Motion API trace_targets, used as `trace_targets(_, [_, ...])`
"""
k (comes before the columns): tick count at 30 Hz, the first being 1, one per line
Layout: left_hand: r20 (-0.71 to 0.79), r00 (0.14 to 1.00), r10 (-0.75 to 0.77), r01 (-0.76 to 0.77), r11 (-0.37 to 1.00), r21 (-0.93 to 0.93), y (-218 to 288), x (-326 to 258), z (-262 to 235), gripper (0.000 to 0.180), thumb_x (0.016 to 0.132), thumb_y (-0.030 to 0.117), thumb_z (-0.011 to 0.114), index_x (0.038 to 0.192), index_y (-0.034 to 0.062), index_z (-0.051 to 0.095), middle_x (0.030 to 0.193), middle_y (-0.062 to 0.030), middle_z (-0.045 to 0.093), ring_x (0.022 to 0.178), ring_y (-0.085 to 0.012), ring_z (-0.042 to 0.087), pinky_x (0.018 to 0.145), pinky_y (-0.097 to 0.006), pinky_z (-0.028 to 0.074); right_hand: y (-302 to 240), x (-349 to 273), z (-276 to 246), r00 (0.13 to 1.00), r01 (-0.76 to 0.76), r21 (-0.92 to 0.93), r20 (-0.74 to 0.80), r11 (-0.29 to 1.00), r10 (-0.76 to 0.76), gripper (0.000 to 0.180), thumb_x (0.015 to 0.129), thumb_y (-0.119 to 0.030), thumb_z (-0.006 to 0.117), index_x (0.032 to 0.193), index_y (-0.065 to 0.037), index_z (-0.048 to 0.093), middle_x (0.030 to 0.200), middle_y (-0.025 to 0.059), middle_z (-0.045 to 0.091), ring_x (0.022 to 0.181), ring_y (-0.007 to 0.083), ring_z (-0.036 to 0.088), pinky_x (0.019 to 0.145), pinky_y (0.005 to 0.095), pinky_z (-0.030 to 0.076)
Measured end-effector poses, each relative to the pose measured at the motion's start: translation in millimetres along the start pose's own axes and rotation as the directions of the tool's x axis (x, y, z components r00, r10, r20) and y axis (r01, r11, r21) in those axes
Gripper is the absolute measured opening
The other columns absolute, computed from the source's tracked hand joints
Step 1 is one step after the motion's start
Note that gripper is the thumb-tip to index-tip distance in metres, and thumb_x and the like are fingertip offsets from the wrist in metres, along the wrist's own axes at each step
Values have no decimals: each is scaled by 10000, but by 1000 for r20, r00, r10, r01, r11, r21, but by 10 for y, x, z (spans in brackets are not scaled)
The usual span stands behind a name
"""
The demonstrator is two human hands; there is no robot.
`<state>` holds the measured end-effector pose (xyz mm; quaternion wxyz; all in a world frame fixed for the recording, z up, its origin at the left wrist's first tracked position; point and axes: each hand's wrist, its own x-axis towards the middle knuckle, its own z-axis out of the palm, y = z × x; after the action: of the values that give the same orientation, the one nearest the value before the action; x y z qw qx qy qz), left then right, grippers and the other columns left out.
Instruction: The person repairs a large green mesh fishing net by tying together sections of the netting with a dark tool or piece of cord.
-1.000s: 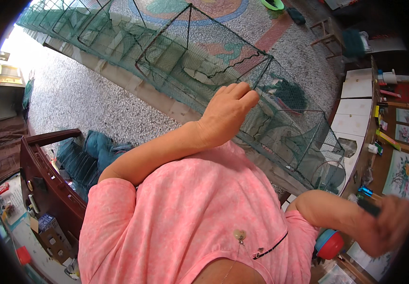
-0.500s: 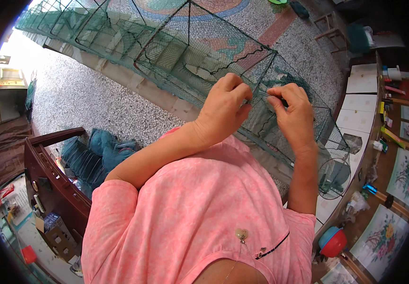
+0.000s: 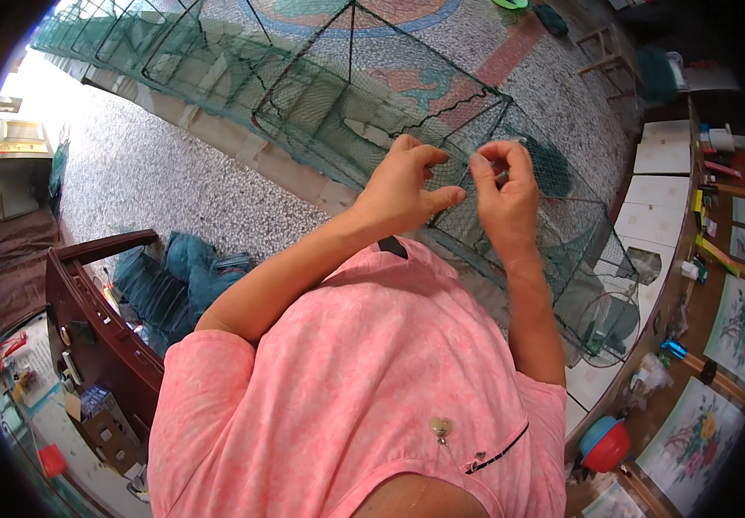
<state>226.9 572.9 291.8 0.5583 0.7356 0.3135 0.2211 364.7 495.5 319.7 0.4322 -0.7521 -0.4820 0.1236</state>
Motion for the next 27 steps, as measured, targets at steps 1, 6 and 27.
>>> trace_targets(1, [11,1000,4,-4,1000,-5,11,8,-8,465,712,219,761,1073,-25,599,980,-134,493,857,-236,532,759,-328,470,-24,10,54,998,45,-19,-35,999,-45,137,770,-84,699,858,-46,601,839,50,545,769,190,531,646,298,455])
trace_targets(6, [-12,998,67,-66,996,57,-49,4,20,426,706,214,737,1012,-46,594,931,-150,493,832,-256,515,735,-337,458,-118,82,65,975,208,-209,124,956,-185,85,775,-137,684,780,-79,622,829,49,523,819,219,526,662,343,457])
trace_targets(27, [-72,993,89,-94,993,-76,11,-46,80,489,724,136,752,1078,-12,450,1019,-139,518,928,-244,551,829,-348,459,-1137,573,-334,891,418,472,-48,777,-451,203,992,-197,450,927,-17,520,720,82,628,647,122,600,596,227,484])
